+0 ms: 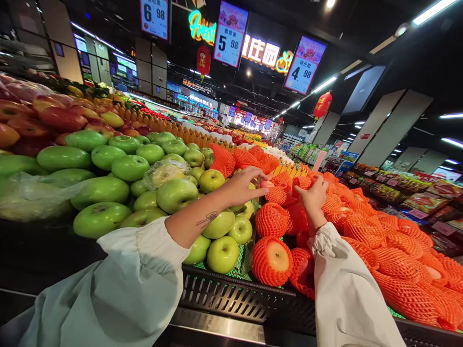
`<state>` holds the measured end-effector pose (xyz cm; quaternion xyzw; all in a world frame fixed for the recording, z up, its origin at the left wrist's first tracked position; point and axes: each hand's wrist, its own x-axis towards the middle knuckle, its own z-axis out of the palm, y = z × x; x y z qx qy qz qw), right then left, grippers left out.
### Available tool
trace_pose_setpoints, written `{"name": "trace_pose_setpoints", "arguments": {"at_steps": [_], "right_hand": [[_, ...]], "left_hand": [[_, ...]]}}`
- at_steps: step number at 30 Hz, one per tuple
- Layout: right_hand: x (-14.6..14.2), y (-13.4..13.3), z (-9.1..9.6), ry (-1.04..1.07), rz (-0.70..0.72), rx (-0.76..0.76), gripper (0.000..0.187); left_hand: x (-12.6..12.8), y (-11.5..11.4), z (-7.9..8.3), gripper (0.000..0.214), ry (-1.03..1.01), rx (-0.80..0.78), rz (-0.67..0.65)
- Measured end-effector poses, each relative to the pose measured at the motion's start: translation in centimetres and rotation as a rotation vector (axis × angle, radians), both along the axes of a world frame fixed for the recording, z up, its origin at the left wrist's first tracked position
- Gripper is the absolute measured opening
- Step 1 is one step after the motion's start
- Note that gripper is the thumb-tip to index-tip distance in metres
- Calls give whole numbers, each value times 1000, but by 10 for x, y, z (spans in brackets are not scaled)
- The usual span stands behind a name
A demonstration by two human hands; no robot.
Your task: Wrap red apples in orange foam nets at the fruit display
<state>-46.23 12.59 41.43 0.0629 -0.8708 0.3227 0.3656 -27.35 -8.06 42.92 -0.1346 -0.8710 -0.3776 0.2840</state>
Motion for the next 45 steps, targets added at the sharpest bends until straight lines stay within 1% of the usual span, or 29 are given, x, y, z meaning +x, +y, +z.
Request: {"name": "trace_pose_setpoints", "arguments": {"at_steps": [2, 4, 8, 10, 12, 15, 17, 19, 20, 21, 22, 23, 24, 25, 26, 28, 30, 32, 34, 35, 38, 41, 45], "right_hand": [[-1, 0, 0, -106, -31, 31, 81], [-2, 0, 0, -154, -31, 41, 90], [-5, -3, -3, -157, 62, 42, 108], [-5, -6, -4, -169, 96, 97, 109], [-6, -9, -5, -214, 120, 190, 110], [-9, -11, -7, -273, 172, 305, 121], [-12, -11, -9, -290, 194, 323, 127], [-13, -11, -10, -263, 202, 311, 128], [-12, -11, -9, -206, 217, 302, 125], [-10, -11, -9, -115, 254, 297, 119], [-6, -12, -7, -13, 321, 299, 107], [-2, -13, -6, 70, 412, 306, 91], [2, -13, -4, 108, 511, 318, 74], [7, -15, -2, 91, 607, 340, 60], [11, -16, -1, 30, 685, 376, 52], [16, -18, -1, -143, 778, 490, 52], [16, -19, -3, -281, 824, 610, 49], [14, -19, -5, -346, 840, 684, 38], [11, -19, -7, -353, 818, 725, 29], [10, -18, -8, -347, 797, 743, 27], [9, -18, -8, -366, 723, 769, 31], [6, -19, -10, -414, 657, 761, 35], [-3, -21, -17, -471, 636, 666, 40]], "left_hand": [[1, 0, 0, 32, -7, -1, -7], [1, 0, 0, 31, -16, 2, -14], [0, 0, 1, 29, -31, 0, -23], [1, 0, 1, 30, -34, -9, -25], [1, 0, 1, 31, -44, -9, -25], [2, 0, 1, 30, -51, -7, -21], [1, 0, 1, 29, -47, -15, -21], [2, 1, 1, 27, -47, -23, -19], [2, 1, 2, 26, -47, -26, -17], [3, 2, 2, 26, -47, -28, -14], [3, 2, 2, 27, -49, -30, -12], [4, 2, 3, 28, -51, -34, -9], [4, 2, 3, 29, -53, -40, -5], [4, 2, 3, 30, -54, -48, -2], [4, 2, 3, 31, -57, -53, -2], [2, 2, 2, 31, -58, -59, -5], [1, 2, 1, 30, -54, -57, -11], [0, 2, 1, 29, -50, -55, -13], [0, 2, 1, 29, -54, -55, -16], [1, 1, 1, 30, -59, -56, -16], [3, 1, 3, 30, -71, -61, -14], [3, 2, 3, 31, -69, -65, -9], [3, 2, 3, 30, -74, -74, -9]]}}
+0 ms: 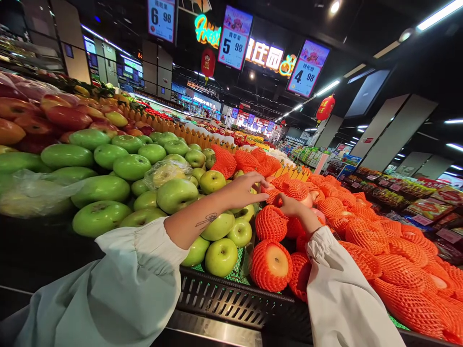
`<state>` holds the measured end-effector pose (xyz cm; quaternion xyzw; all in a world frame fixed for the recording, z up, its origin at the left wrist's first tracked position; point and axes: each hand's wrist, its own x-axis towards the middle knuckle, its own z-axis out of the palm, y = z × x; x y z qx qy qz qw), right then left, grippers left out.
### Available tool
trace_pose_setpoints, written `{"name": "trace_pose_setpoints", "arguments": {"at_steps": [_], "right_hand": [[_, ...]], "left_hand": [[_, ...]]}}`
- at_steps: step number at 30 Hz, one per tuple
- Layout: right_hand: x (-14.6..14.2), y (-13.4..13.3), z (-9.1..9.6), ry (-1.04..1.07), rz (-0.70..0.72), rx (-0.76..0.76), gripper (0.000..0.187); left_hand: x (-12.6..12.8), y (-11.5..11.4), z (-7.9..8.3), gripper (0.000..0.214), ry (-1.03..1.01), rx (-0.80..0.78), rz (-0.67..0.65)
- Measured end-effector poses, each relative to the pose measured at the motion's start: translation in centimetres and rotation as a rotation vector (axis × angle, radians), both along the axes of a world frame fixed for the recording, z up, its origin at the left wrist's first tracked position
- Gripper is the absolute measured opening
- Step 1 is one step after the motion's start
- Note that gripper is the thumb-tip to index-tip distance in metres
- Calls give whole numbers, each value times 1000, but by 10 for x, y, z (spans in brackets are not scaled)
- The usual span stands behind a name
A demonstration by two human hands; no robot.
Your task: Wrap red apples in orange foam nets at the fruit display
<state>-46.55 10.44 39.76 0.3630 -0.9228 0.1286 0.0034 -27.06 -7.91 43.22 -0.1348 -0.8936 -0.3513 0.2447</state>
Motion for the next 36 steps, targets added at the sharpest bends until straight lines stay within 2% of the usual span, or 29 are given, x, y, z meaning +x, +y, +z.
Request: {"name": "trace_pose_setpoints", "arguments": {"at_steps": [9, 12, 15, 19, 21, 25, 27, 29, 32, 36], "right_hand": [[-7, -2, -9, -9, 9, -168, 45], [-7, -2, -9, -78, 14, -208, 44], [-6, -4, -6, -143, 2, -162, 40], [1, -9, -2, -127, -54, -86, 40], [5, -9, -3, -96, -51, -110, 39], [8, -7, -6, -3, -65, -221, 38], [6, -5, -7, -20, -59, -297, 42], [4, -4, -7, -47, -48, -385, 50], [4, -4, -4, -67, -101, -472, 59], [14, -4, 1, -67, -181, -561, 61]], "left_hand": [[-1, -2, -1, 29, -6, 38, -11], [-1, -2, -2, 29, -13, 40, -7], [-2, -2, -3, 28, -9, 43, -6], [-6, -5, -1, 26, 3, 48, 7], [-7, -9, 1, 26, 50, 47, 110], [-6, -20, 6, 30, 99, 137, 518], [-6, -25, 7, 32, 50, 203, 654], [-8, -28, 6, 34, -19, 229, 703], [-12, -32, 4, 33, -124, 214, 681], [-15, -32, 3, 36, -169, 165, 658]]}}
